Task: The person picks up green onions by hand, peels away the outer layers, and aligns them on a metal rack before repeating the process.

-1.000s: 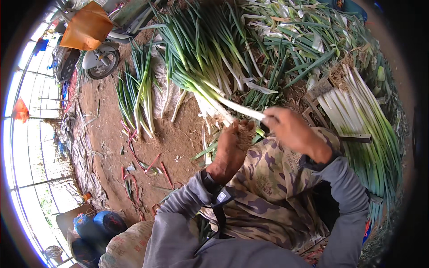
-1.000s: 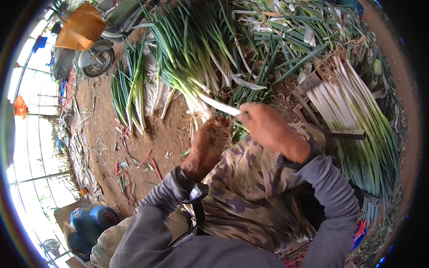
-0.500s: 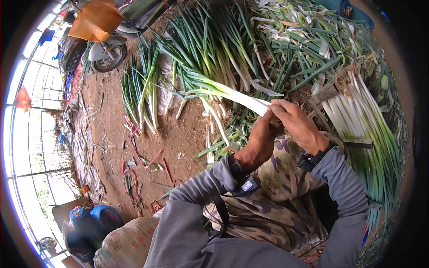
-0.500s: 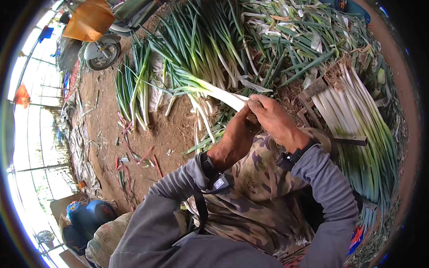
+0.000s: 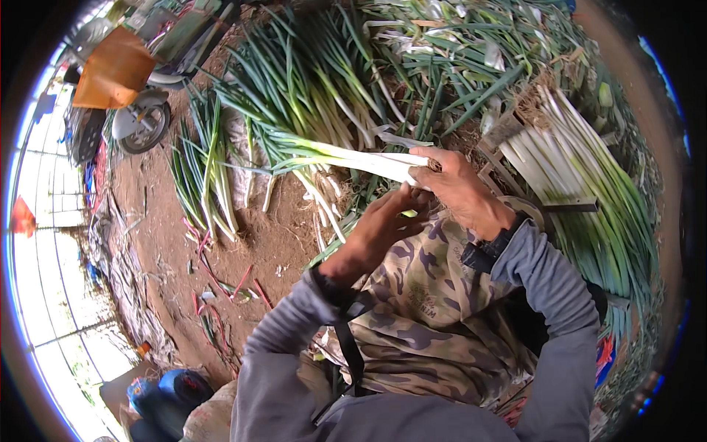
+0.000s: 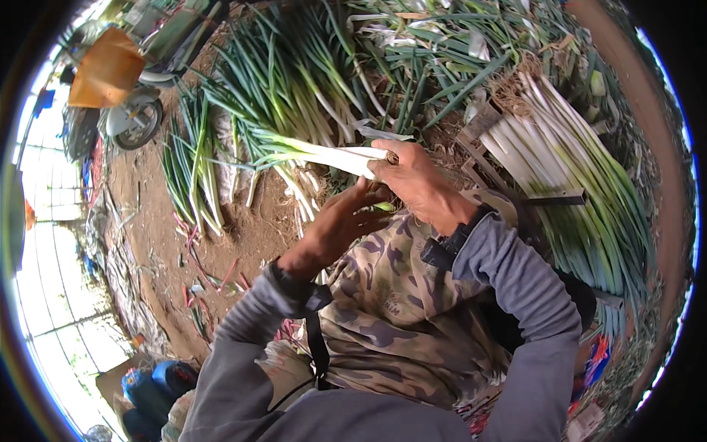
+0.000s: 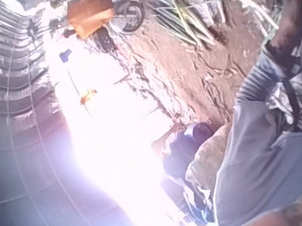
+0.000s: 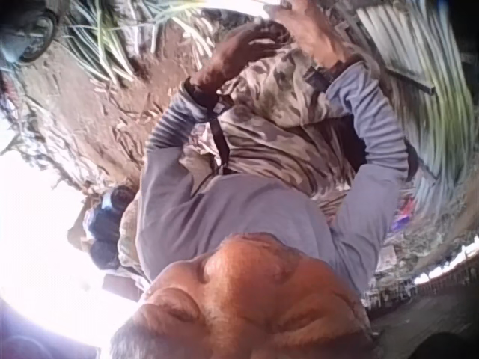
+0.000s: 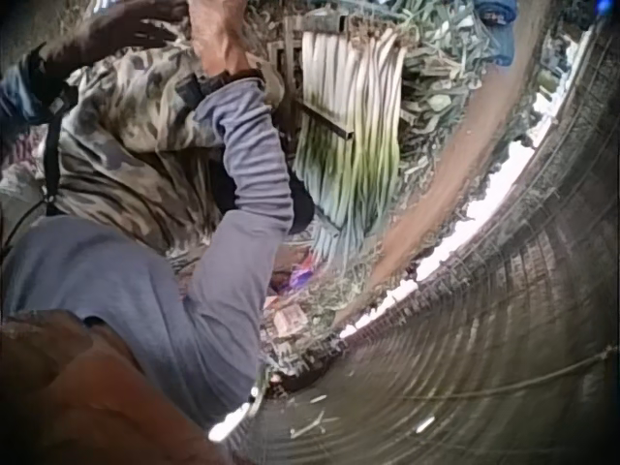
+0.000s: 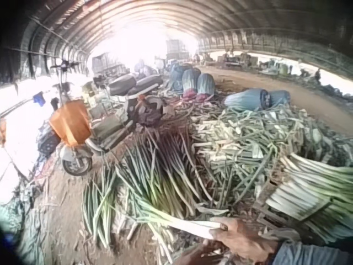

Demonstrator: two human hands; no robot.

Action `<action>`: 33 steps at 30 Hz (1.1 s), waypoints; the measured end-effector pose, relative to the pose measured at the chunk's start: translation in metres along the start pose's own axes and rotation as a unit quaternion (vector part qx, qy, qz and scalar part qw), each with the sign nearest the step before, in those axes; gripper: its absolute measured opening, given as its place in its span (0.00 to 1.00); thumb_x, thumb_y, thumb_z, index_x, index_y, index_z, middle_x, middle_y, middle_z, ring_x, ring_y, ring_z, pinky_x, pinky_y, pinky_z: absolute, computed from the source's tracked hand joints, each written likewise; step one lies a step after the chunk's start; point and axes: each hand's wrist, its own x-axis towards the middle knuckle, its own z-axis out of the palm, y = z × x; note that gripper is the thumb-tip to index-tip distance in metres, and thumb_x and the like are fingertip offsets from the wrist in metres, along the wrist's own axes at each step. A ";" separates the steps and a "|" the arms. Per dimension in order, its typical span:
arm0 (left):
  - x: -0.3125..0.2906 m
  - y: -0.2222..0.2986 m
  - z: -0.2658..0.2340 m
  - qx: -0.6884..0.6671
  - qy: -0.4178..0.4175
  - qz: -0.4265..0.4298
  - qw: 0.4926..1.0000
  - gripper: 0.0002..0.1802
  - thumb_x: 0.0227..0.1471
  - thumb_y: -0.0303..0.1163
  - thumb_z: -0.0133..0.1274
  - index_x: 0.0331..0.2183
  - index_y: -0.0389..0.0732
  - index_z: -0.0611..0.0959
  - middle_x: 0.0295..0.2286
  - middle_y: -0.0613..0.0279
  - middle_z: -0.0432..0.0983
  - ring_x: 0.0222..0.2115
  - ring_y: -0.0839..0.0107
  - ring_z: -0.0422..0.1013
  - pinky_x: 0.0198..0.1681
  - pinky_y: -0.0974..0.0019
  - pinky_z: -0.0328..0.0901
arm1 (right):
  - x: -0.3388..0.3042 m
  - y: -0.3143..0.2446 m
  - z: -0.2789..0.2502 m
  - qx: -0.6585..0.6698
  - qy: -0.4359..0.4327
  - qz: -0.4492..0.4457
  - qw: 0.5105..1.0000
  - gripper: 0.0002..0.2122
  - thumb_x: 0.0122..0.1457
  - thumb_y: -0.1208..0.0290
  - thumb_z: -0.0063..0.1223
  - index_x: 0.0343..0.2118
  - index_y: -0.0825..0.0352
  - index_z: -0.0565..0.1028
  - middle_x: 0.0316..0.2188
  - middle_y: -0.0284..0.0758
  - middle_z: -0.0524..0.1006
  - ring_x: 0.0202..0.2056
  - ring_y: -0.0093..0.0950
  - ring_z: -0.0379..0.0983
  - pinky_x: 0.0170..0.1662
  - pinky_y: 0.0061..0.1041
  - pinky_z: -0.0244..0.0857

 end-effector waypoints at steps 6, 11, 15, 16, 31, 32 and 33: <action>-0.037 0.047 0.002 0.389 0.194 0.303 0.848 0.43 0.56 0.33 0.67 0.67 0.38 0.64 0.52 0.51 0.75 0.47 0.61 0.78 0.52 0.58 0.74 | -0.017 -0.027 -0.032 -0.099 0.044 -0.029 0.994 0.21 0.67 0.72 0.56 0.59 0.80 0.70 0.36 0.40 0.81 0.27 0.20 0.75 0.28 0.20 0.70; 0.039 0.071 0.000 0.677 0.139 0.466 0.552 0.47 0.42 0.30 0.72 0.63 0.41 0.69 0.53 0.49 0.72 0.53 0.48 0.69 0.60 0.47 0.63 | -0.029 -0.062 -0.015 -0.118 0.024 -0.073 0.990 0.21 0.68 0.71 0.56 0.56 0.83 0.71 0.31 0.38 0.81 0.24 0.19 0.75 0.27 0.19 0.71; 0.038 0.101 0.002 0.687 0.063 0.453 0.564 0.23 0.48 0.18 0.61 0.48 0.37 0.80 0.38 0.56 0.83 0.37 0.59 0.81 0.43 0.57 0.76 | -0.041 -0.074 -0.016 -0.106 0.021 -0.122 0.987 0.17 0.68 0.67 0.57 0.51 0.78 0.77 0.29 0.39 0.82 0.23 0.20 0.77 0.26 0.20 0.73; 0.039 0.115 0.012 0.672 0.045 0.474 0.568 0.20 0.49 0.17 0.60 0.46 0.37 0.82 0.37 0.57 0.83 0.33 0.62 0.82 0.38 0.61 0.79 | -0.049 -0.090 -0.022 -0.111 0.005 -0.166 0.980 0.17 0.69 0.65 0.57 0.50 0.76 0.79 0.29 0.39 0.83 0.24 0.21 0.78 0.26 0.20 0.73; -0.107 0.312 0.243 0.382 -0.128 0.483 0.777 0.28 0.64 0.36 0.58 0.58 0.29 0.72 0.43 0.45 0.82 0.39 0.61 0.82 0.40 0.63 0.81 | -0.014 -0.111 -0.010 -0.320 0.094 -0.497 0.801 0.27 0.67 0.56 0.56 0.62 0.71 0.70 0.62 0.52 0.71 0.62 0.44 0.70 0.63 0.41 0.68; -0.110 0.314 0.245 0.323 -0.218 0.460 0.798 0.27 0.64 0.36 0.58 0.57 0.30 0.72 0.44 0.42 0.81 0.41 0.58 0.83 0.41 0.62 0.82 | -0.012 -0.105 -0.007 -0.264 0.062 -0.509 0.817 0.27 0.67 0.57 0.57 0.63 0.70 0.69 0.62 0.50 0.71 0.62 0.44 0.70 0.63 0.40 0.67; -0.099 0.311 0.239 0.345 -0.145 0.545 0.750 0.26 0.64 0.35 0.58 0.56 0.30 0.73 0.44 0.43 0.81 0.41 0.59 0.82 0.40 0.63 0.82 | -0.013 -0.103 -0.001 -0.232 0.040 -0.493 0.838 0.28 0.67 0.57 0.56 0.63 0.71 0.69 0.62 0.50 0.71 0.62 0.44 0.71 0.63 0.39 0.67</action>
